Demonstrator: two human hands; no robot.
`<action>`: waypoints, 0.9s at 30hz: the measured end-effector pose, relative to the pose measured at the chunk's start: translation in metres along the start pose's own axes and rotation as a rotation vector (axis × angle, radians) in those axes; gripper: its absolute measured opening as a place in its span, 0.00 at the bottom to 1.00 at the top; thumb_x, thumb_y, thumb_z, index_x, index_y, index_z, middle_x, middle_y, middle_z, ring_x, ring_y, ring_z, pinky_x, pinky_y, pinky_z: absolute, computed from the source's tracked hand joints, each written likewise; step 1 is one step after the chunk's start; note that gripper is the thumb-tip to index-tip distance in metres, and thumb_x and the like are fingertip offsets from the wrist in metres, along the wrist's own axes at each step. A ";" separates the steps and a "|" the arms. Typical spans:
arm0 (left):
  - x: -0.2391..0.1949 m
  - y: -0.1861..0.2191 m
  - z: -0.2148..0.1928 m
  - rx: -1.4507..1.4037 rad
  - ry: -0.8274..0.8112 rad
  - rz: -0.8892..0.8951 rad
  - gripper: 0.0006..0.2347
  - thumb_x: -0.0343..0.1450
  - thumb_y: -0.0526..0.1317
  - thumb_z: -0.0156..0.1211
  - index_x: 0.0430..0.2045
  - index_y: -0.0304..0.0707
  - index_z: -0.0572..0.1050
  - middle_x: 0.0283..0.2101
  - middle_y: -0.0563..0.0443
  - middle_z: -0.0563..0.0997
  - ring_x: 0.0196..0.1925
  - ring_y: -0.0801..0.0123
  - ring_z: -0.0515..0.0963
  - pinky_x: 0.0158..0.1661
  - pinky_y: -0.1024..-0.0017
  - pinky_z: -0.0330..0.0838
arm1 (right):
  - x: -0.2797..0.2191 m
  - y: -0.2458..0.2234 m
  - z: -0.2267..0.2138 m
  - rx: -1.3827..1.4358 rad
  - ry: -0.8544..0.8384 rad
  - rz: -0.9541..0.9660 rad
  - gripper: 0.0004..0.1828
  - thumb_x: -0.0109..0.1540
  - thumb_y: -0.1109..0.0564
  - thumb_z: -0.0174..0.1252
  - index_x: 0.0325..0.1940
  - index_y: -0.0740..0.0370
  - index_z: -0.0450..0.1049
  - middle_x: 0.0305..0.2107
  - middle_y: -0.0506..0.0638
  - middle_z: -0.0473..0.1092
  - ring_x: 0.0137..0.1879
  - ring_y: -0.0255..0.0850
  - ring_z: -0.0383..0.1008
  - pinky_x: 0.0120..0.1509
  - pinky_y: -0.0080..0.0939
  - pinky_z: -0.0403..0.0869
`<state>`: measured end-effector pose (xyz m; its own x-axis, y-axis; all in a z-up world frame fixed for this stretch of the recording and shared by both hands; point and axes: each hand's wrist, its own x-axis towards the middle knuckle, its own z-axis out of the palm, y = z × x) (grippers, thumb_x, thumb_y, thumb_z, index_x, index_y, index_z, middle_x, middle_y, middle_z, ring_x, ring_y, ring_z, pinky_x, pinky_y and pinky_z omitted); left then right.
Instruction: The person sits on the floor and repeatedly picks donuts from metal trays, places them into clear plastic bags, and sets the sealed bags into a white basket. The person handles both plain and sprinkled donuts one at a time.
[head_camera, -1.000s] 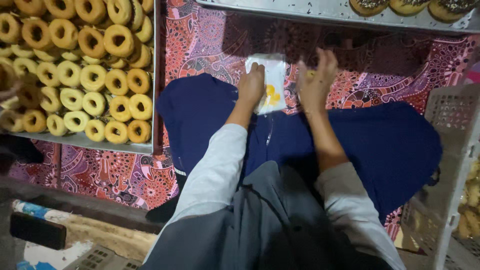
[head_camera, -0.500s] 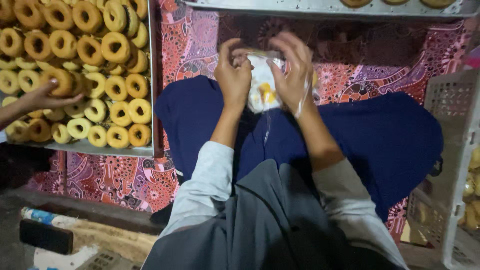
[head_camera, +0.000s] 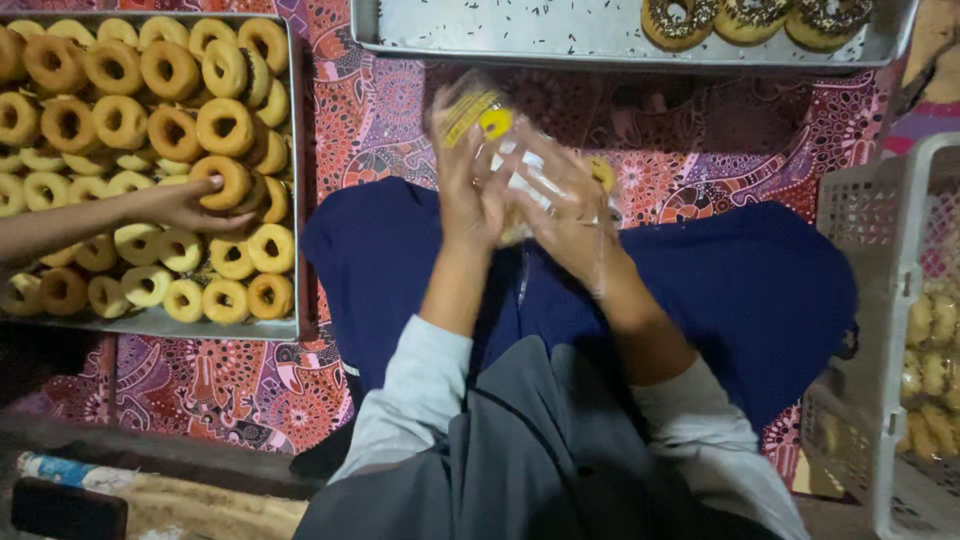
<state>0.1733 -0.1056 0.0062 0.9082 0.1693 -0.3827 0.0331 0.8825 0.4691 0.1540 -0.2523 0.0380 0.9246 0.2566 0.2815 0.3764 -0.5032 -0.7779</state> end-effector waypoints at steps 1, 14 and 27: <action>0.014 0.001 -0.004 -0.026 -0.069 0.019 0.19 0.72 0.29 0.58 0.56 0.46 0.66 0.50 0.45 0.75 0.47 0.61 0.82 0.56 0.53 0.76 | 0.002 0.005 -0.004 0.064 -0.107 0.030 0.15 0.61 0.55 0.66 0.50 0.60 0.82 0.42 0.59 0.77 0.47 0.51 0.78 0.54 0.52 0.76; 0.063 0.030 -0.038 -0.386 -0.195 -0.094 0.11 0.74 0.32 0.56 0.50 0.43 0.75 0.47 0.45 0.79 0.43 0.59 0.79 0.65 0.41 0.68 | 0.123 0.170 -0.094 -0.688 -0.050 0.333 0.56 0.50 0.40 0.79 0.77 0.57 0.63 0.69 0.70 0.54 0.73 0.71 0.54 0.68 0.77 0.59; 0.034 0.005 -0.014 -0.411 -0.507 0.148 0.21 0.81 0.52 0.48 0.66 0.41 0.66 0.60 0.38 0.75 0.57 0.51 0.79 0.66 0.41 0.66 | 0.024 -0.043 -0.013 -0.110 -0.034 0.122 0.31 0.51 0.50 0.81 0.56 0.59 0.80 0.51 0.55 0.71 0.58 0.48 0.75 0.61 0.47 0.76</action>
